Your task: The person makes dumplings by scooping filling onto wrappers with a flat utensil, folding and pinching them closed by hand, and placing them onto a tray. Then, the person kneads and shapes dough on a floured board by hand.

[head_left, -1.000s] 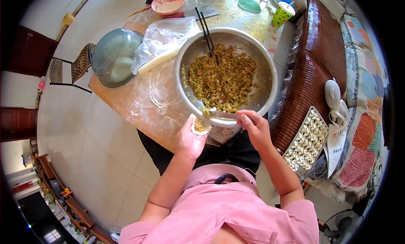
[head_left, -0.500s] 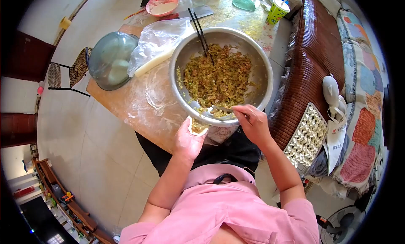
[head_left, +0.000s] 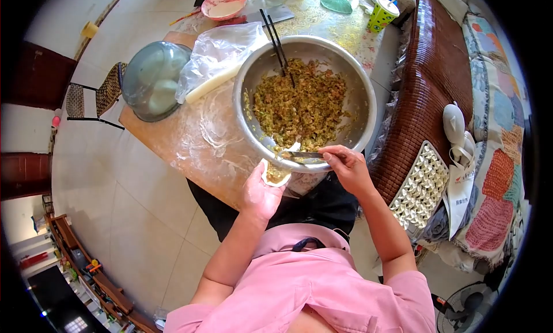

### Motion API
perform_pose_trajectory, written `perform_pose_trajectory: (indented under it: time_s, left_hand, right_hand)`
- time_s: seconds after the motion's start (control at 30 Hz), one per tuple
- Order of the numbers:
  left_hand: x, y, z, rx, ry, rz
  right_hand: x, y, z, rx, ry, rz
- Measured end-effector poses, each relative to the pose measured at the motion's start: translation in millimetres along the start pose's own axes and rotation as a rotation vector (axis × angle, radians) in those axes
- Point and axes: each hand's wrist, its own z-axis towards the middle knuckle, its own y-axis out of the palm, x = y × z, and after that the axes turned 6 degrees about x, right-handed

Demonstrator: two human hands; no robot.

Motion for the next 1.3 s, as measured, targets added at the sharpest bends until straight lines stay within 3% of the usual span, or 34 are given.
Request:
perform_pose_trajectory:
  time_s: [0.1,0.17,0.2,0.27,0.4,0.67,0.8,0.9,1.03,1.2,1.3]
  left_hand:
    - [1,4,-2,0.041,0.005,0.003]
    - [1,-4,0,0.022,-0.003,0.020]
    - [2,-6,1,0.000,-0.012,0.038]
    - [1,-7,2,0.004,-0.012,0.035]
    - [0,-11,5,0.000,-0.030,-0.015]
    - [2,-8,3,0.017,-0.026,0.012]
    - [3,-19,7,-0.070,-0.057,-0.054]
    - [4,-18,8,-0.021,-0.062,-0.016]
    - [4,-18,4,-0.039,-0.064,0.012]
    - [2,-10,-1,0.015,-0.051,0.013]
    - [3,-22,5,-0.035,-0.053,0.023]
  right_hand:
    - [2,0,-9,0.001,0.026,0.197]
    - [5,0,-20,0.048,-0.213,0.016]
    - [3,1,-26,0.047,-0.212,0.016]
    - [-6,4,-36,0.041,-0.629,-0.229]
    - [-4,15,-51,-0.014,-0.853,-0.282]
    - [16,21,-50,0.116,-0.697,-0.139]
    - [24,29,-53,0.032,-0.764,-0.172]
    - [27,30,-57,-0.010,-0.849,-0.182]
    - [30,20,-62,0.122,-0.730,-0.123]
    - [36,22,-71,0.031,-0.755,-0.151]
    - [31,24,-70,0.047,-0.625,-0.057]
